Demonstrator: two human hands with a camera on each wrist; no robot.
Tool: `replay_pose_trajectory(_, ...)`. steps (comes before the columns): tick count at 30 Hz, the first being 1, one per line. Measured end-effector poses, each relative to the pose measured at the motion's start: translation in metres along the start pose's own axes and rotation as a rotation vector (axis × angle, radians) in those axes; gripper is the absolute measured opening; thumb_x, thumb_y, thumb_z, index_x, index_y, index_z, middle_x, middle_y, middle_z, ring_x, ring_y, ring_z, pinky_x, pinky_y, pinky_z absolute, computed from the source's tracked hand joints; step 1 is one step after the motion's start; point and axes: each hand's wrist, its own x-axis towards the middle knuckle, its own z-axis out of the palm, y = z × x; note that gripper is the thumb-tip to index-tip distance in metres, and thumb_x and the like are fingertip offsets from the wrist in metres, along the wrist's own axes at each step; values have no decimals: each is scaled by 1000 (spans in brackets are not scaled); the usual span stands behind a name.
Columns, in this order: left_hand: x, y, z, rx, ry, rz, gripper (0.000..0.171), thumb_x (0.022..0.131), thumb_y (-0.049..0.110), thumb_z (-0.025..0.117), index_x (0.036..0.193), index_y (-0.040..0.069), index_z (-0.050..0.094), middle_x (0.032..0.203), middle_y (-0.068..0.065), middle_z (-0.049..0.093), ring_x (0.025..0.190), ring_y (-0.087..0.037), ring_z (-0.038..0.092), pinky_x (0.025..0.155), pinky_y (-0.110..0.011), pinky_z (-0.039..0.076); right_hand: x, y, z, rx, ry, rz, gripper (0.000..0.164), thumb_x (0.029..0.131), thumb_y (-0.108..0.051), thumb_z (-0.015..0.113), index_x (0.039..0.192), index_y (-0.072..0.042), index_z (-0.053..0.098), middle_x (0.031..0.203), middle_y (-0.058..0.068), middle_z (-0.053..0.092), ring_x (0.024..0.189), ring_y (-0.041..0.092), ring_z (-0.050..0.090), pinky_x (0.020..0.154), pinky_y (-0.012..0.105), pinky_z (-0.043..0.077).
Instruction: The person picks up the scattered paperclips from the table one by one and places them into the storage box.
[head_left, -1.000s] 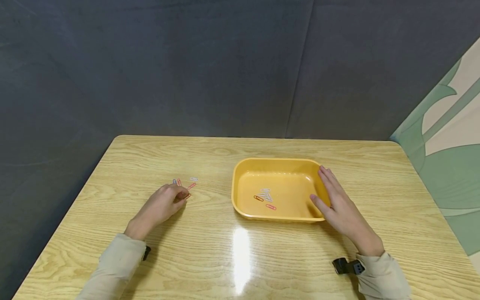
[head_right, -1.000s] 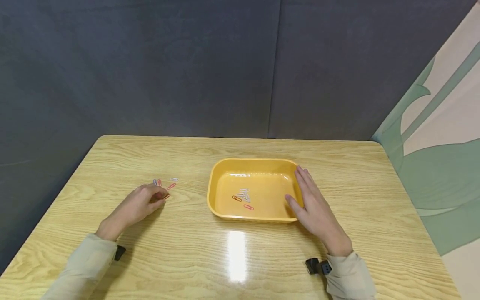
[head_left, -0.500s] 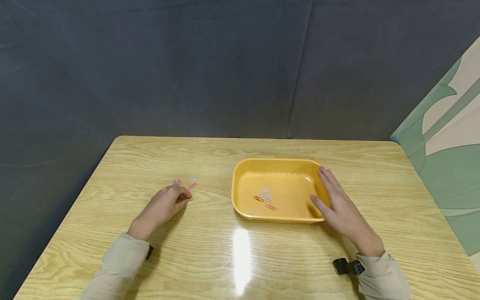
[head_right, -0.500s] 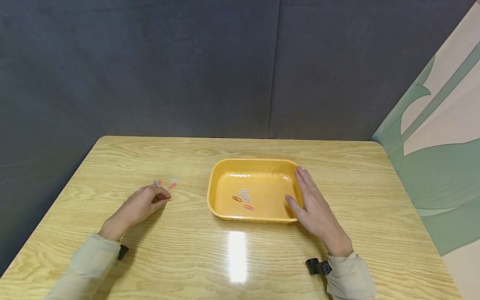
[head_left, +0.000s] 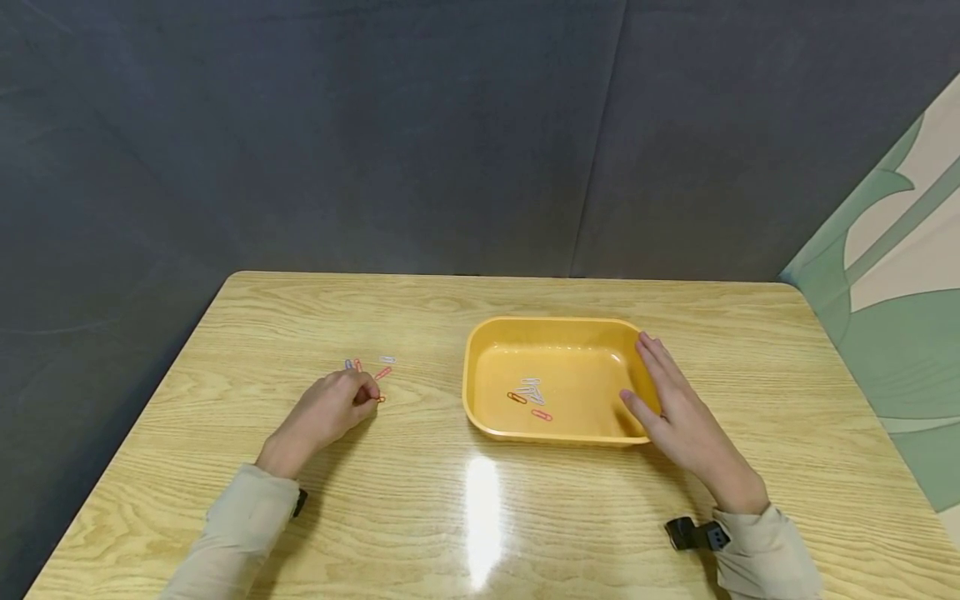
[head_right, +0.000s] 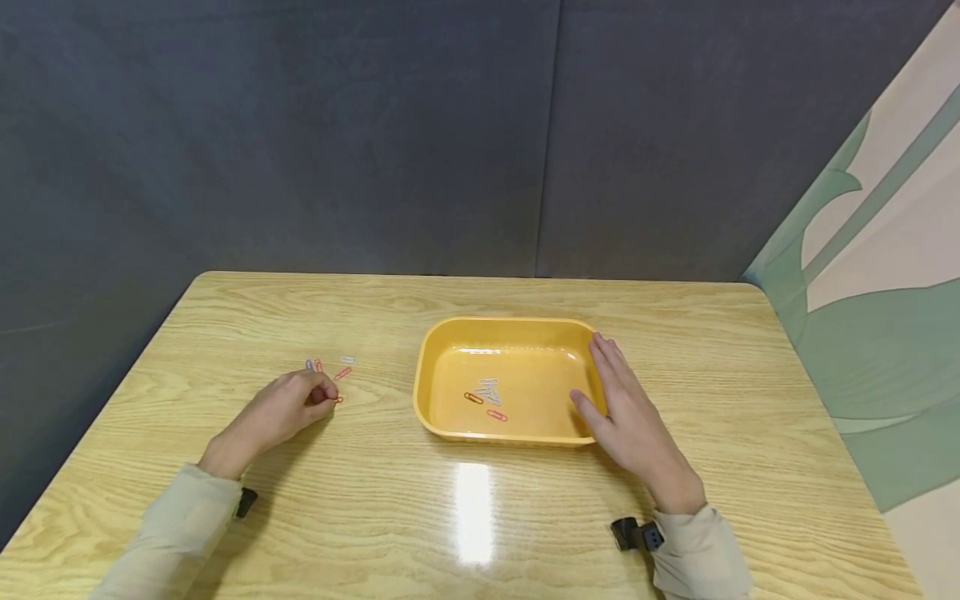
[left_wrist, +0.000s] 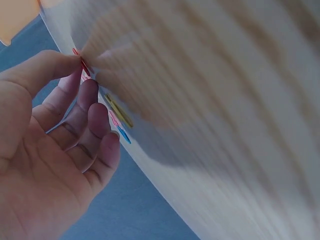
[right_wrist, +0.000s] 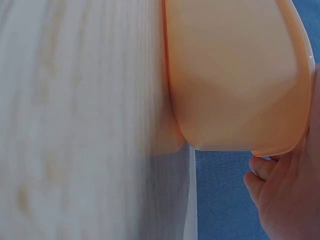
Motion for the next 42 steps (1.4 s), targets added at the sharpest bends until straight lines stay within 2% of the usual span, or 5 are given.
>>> replay_pose_trajectory(16,-1,1,-1,-41,-45,-63,6,89,10,69,89,12,64,84,1,61,73,-12,51,66,-27,43,-1,-1,-1,-3,-6,3,74,102,-27,55,158,-1,14,166,19,12,153,40,9,123,53,10)
replay_pose_trajectory(25,0,1,0,-47,-50,-50,7,90,8,68,88,13,63,80,1,59,71,-12,49,63,-25,41,-1,-1,-1,0,-7,3,74,102,-25,55,158,-1,14,166,19,12,153,40,9,123,55,10)
replay_pose_trajectory(31,1,0,1,-60,-41,-25,7,91,5,66,96,9,65,79,1,60,68,-11,48,60,-24,40,-1,0,-1,-1,-8,9,74,102,-26,55,158,-2,13,166,20,11,154,38,8,122,56,11)
replay_pose_trajectory(40,2,1,0,-22,-10,16,4,92,6,65,95,7,67,82,2,63,71,-10,51,65,-26,44,-1,0,0,9,-9,7,74,102,-28,55,158,-2,14,166,19,11,154,38,9,122,58,12)
replay_pose_trajectory(42,1,1,0,-16,3,26,3,92,8,65,95,8,67,84,2,64,73,-11,52,73,-30,49,0,0,-1,10,-11,6,74,102,-28,55,158,-3,14,166,19,11,153,38,9,122,57,13)
